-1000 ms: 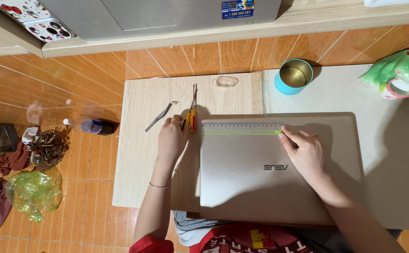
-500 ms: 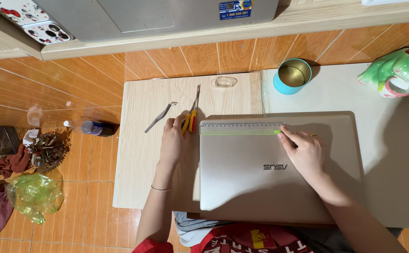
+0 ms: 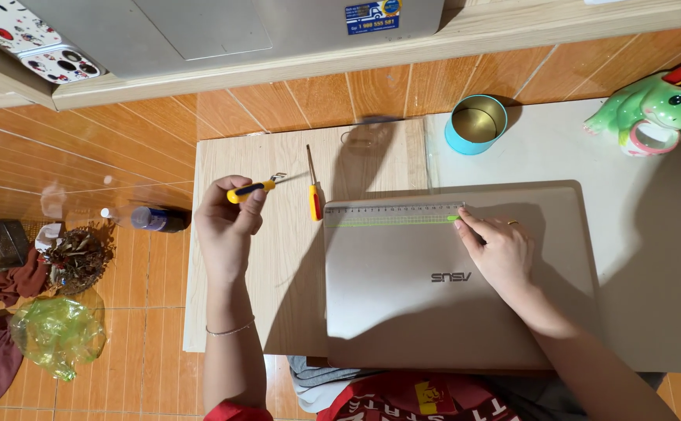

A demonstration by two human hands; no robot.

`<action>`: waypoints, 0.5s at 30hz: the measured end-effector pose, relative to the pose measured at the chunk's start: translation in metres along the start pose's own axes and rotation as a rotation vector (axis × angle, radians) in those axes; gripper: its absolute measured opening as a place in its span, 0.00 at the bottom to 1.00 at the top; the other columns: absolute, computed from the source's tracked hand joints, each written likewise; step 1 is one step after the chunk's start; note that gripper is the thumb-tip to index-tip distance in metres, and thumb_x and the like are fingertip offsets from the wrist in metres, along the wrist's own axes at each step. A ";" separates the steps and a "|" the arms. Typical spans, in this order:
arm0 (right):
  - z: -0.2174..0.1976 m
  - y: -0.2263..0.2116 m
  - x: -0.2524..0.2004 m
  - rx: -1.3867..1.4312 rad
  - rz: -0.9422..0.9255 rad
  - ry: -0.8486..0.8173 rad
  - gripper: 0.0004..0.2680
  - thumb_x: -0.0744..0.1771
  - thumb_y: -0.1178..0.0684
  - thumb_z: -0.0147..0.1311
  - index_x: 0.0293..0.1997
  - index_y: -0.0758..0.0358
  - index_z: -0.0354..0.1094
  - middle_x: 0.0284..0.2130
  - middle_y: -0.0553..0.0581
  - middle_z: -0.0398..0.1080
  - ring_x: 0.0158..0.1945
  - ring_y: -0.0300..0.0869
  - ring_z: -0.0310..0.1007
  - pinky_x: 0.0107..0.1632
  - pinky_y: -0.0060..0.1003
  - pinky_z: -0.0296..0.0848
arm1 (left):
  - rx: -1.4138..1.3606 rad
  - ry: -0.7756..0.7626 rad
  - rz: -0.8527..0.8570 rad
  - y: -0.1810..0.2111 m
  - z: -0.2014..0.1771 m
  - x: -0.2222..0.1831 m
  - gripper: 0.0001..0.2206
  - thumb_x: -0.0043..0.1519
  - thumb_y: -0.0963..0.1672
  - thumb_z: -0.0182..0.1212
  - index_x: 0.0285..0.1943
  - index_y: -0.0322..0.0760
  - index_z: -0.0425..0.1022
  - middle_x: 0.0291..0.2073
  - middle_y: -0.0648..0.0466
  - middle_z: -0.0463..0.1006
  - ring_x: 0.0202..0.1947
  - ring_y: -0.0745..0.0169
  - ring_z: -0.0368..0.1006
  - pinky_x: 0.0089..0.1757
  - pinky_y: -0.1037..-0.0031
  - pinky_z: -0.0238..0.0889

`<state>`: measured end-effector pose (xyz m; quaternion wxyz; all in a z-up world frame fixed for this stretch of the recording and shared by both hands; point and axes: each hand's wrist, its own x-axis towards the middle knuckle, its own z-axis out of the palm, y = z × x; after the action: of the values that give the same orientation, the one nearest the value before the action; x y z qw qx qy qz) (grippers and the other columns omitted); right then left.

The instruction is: The recorder measures the dimensions of a laptop lid using a ruler and markings.

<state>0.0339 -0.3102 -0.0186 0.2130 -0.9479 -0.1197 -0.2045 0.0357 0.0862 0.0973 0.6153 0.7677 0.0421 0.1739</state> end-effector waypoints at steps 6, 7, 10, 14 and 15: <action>-0.003 -0.002 0.001 -0.045 -0.037 0.015 0.07 0.68 0.47 0.63 0.47 0.49 0.81 0.19 0.51 0.69 0.25 0.45 0.69 0.34 0.42 0.69 | -0.821 -0.110 -0.410 -0.007 0.065 0.028 0.07 0.68 0.41 0.55 0.36 0.40 0.65 0.27 0.61 0.64 0.23 0.75 0.58 0.20 0.83 0.45; -0.004 -0.002 0.001 -0.049 -0.032 0.013 0.07 0.68 0.47 0.63 0.47 0.49 0.81 0.19 0.51 0.69 0.25 0.45 0.69 0.34 0.42 0.69 | -0.822 -0.115 -0.414 -0.011 0.082 0.031 0.07 0.68 0.41 0.55 0.36 0.40 0.65 0.27 0.61 0.64 0.23 0.75 0.58 0.20 0.83 0.45; -0.006 -0.004 0.002 -0.062 -0.042 0.017 0.07 0.67 0.47 0.63 0.47 0.49 0.81 0.19 0.50 0.69 0.24 0.45 0.68 0.34 0.43 0.70 | -1.080 -0.370 -0.542 -0.013 0.132 0.042 0.08 0.72 0.41 0.55 0.38 0.41 0.66 0.28 0.61 0.64 0.23 0.77 0.55 0.21 0.85 0.45; -0.006 -0.004 0.005 -0.033 -0.032 -0.008 0.07 0.67 0.47 0.63 0.47 0.50 0.81 0.18 0.51 0.69 0.24 0.45 0.68 0.33 0.43 0.69 | -0.887 -0.436 -0.779 0.006 0.183 0.057 0.14 0.66 0.49 0.49 0.40 0.37 0.74 0.22 0.57 0.69 0.20 0.71 0.65 0.20 0.83 0.55; -0.007 -0.004 0.006 -0.019 -0.030 -0.016 0.07 0.67 0.47 0.63 0.47 0.50 0.81 0.19 0.51 0.70 0.24 0.44 0.69 0.33 0.43 0.69 | -0.792 -0.533 -0.820 0.007 0.192 0.059 0.21 0.66 0.53 0.45 0.42 0.34 0.76 0.21 0.53 0.70 0.21 0.67 0.71 0.22 0.83 0.59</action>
<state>0.0353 -0.3093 -0.0093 0.1999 -0.9496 -0.1335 -0.2013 0.1510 -0.0774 0.0821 0.8590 0.4199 0.1107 -0.2713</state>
